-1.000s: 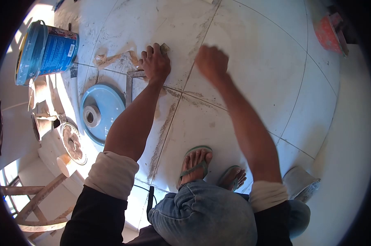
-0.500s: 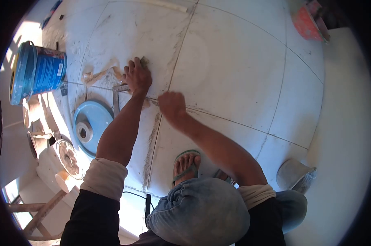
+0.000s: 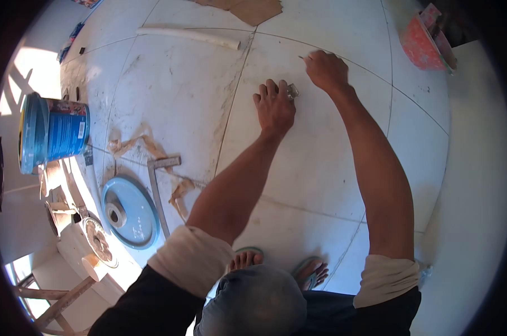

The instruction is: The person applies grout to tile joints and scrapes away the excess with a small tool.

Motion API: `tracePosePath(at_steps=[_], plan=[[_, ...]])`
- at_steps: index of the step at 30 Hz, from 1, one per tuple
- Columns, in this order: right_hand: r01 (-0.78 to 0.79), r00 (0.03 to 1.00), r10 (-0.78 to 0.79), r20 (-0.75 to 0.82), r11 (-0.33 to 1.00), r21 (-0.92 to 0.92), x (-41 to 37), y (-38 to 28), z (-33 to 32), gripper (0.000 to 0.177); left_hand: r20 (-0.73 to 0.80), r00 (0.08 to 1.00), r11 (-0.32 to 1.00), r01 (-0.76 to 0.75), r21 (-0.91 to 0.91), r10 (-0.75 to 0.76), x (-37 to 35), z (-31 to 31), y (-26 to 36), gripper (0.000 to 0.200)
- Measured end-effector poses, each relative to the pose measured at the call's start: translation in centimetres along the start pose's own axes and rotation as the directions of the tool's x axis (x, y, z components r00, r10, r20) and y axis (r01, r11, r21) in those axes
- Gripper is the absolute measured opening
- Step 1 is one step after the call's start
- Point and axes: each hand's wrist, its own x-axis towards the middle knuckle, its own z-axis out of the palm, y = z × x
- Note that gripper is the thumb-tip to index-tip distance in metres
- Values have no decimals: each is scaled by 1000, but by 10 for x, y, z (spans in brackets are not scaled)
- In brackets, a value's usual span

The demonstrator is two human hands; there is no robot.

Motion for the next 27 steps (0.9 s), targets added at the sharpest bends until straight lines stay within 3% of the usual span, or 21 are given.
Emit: tracePosePath(at_steps=[3, 5, 8, 10, 12, 14, 15, 20, 23, 27], plan=[[137, 990, -138, -34, 990, -45, 78, -12, 38, 35, 36, 998, 998, 51, 20, -52, 8, 7, 3, 30], [162, 987, -160, -30, 983, 86, 116, -33, 58, 31, 73, 995, 996, 63, 56, -67, 12, 9, 3, 32], [222, 975, -220, -41, 973, 61, 146, -51, 82, 25, 144, 986, 994, 67, 86, -79, 15, 9, 5, 35], [213, 976, -215, 14, 971, 107, 155, -50, 75, 25, 188, 980, 996, 57, 73, -70, 14, 13, 4, 38], [154, 977, -172, 129, 978, 139, 159, -42, 67, 32, 28, 1000, 986, -3, 170, -2, 6, 28, -4, 43], [74, 969, -107, 221, 986, 150, 154, -34, 54, 32, 39, 999, 979, 2, 202, -10, 3, 34, -6, 47], [46, 961, -92, 261, 983, 179, 151, -28, 46, 31, 155, 984, 982, 54, 181, -83, 10, 19, 7, 41], [-46, 943, -9, 332, 986, 159, 106, 67, 28, 34, 153, 983, 970, 67, 234, -105, 15, 15, 18, 26], [-94, 960, 59, 272, 988, 118, 60, 152, 28, 45, 135, 984, 970, 82, 231, -115, 15, 17, 18, 23], [-94, 977, 94, 192, 996, -9, 4, 243, 8, 26, 118, 988, 966, 68, 248, -100, 14, 19, 18, 21]])
